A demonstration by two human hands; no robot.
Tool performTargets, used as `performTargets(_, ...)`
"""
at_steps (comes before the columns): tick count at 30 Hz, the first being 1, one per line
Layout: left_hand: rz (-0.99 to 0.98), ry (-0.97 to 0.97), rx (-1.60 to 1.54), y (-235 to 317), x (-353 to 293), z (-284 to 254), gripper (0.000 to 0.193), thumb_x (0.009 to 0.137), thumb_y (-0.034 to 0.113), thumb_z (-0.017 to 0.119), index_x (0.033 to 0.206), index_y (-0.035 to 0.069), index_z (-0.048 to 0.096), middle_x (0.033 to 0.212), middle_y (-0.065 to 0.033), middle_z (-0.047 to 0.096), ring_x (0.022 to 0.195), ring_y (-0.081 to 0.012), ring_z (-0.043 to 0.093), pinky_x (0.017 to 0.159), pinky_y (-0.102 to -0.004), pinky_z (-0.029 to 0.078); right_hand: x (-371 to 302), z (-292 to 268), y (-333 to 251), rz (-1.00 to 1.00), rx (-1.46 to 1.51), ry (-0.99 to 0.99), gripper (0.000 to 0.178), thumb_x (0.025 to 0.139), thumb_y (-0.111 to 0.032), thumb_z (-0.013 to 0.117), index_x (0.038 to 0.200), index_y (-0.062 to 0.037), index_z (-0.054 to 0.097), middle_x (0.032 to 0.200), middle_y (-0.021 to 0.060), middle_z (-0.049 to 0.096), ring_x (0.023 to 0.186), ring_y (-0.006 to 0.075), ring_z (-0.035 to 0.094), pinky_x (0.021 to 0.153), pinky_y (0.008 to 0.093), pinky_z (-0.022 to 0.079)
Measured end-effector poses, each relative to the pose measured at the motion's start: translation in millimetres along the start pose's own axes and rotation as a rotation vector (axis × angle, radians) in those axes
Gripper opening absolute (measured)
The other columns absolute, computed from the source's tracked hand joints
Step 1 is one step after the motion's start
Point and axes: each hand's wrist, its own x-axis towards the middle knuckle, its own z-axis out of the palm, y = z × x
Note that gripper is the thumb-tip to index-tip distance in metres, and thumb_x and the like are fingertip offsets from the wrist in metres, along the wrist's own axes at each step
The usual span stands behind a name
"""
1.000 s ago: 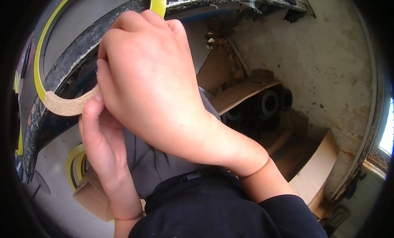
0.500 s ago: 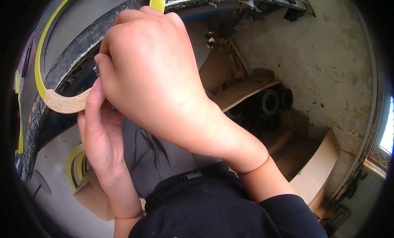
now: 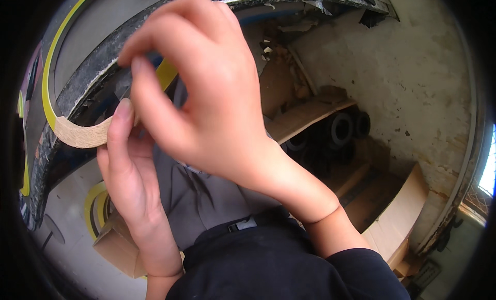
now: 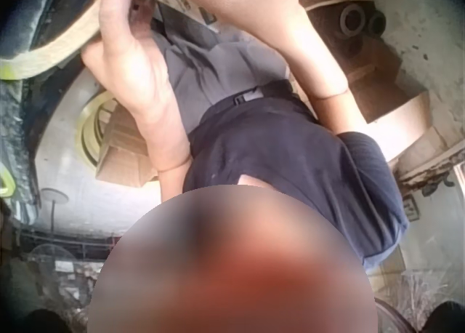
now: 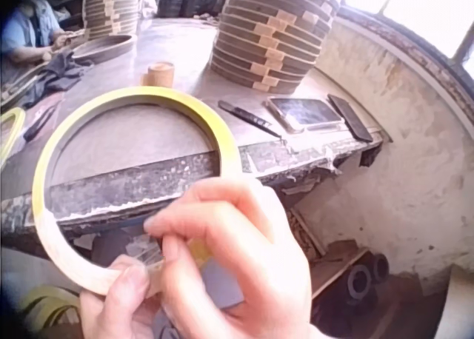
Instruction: Applying adhesive tape to circular frames as part of a manual assembly process.
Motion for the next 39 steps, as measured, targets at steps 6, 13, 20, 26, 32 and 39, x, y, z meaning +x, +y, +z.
performTargets(6,-0.015,-0.047,0.025,3,-1,0,0.022,0.098,0.019,0.066,0.101,-0.003,0.066,0.096,-0.0042,0.065,0.091,-0.0089,0.058,0.088,-0.027,0.047,2,-25,-17,0.071,-0.094,-0.316,0.011,0.07,-0.007,0.072,0.08,-0.0084,0.068,0.098,0.0062,0.061,0.088,0.0263,0.054,0.079,0.0367,0.046)
performTargets(13,0.002,-0.081,0.042,3,-2,1,0.022,0.102,0.02,0.06,0.102,-0.002,0.064,0.1,-0.0035,0.061,0.096,-0.0088,0.056,0.088,-0.0285,0.046,10,-24,-2,-0.059,-0.085,-0.548,0.015,0.072,-0.017,0.071,0.071,-0.0045,0.062,0.082,0.0073,0.064,0.091,0.0268,0.062,0.09,0.0378,0.048)
performTargets(20,-0.02,-0.065,0.065,2,-1,-3,0.022,0.103,0.02,0.06,0.105,-0.001,0.064,0.104,-0.0039,0.062,0.1,-0.01,0.057,0.09,-0.0299,0.047,14,-21,-7,-0.069,-0.154,-0.597,0.019,0.078,-0.019,0.065,0.068,-0.0027,0.061,0.071,0.0096,0.062,0.081,0.0283,0.062,0.091,0.0391,0.048)
performTargets(26,-0.014,0.006,0.018,1,-3,2,0.03,0.104,0.023,0.06,0.114,-0.005,0.063,0.112,-0.0085,0.065,0.106,-0.0136,0.06,0.093,-0.0335,0.049,13,-21,-3,-0.163,-0.178,-0.574,0.024,0.078,-0.019,0.064,0.061,-0.0024,0.061,0.072,0.0089,0.062,0.082,0.0282,0.062,0.09,0.0397,0.048)
performTargets(32,-0.037,-0.078,0.097,-4,1,-10,0.047,0.108,0.031,0.049,0.137,-0.006,0.052,0.135,-0.0146,0.06,0.124,-0.0206,0.059,0.103,-0.0365,0.048,0,-12,5,-0.155,-0.104,-0.407,0.017,0.08,-0.016,0.064,0.071,-0.0025,0.063,0.077,0.0097,0.063,0.085,0.0298,0.061,0.088,0.0392,0.048)
performTargets(39,0.025,0.015,0.015,-2,-3,10,0.028,0.1,0.026,0.063,0.104,-0.002,0.065,0.096,-0.0082,0.064,0.088,-0.0149,0.059,0.084,-0.0322,0.049,-21,-52,-30,0.8,0.353,-0.393,0.028,0.094,-0.028,0.068,0.093,-0.0004,0.062,0.079,0.0106,0.06,0.076,0.0244,0.061,0.068,0.0364,0.048)
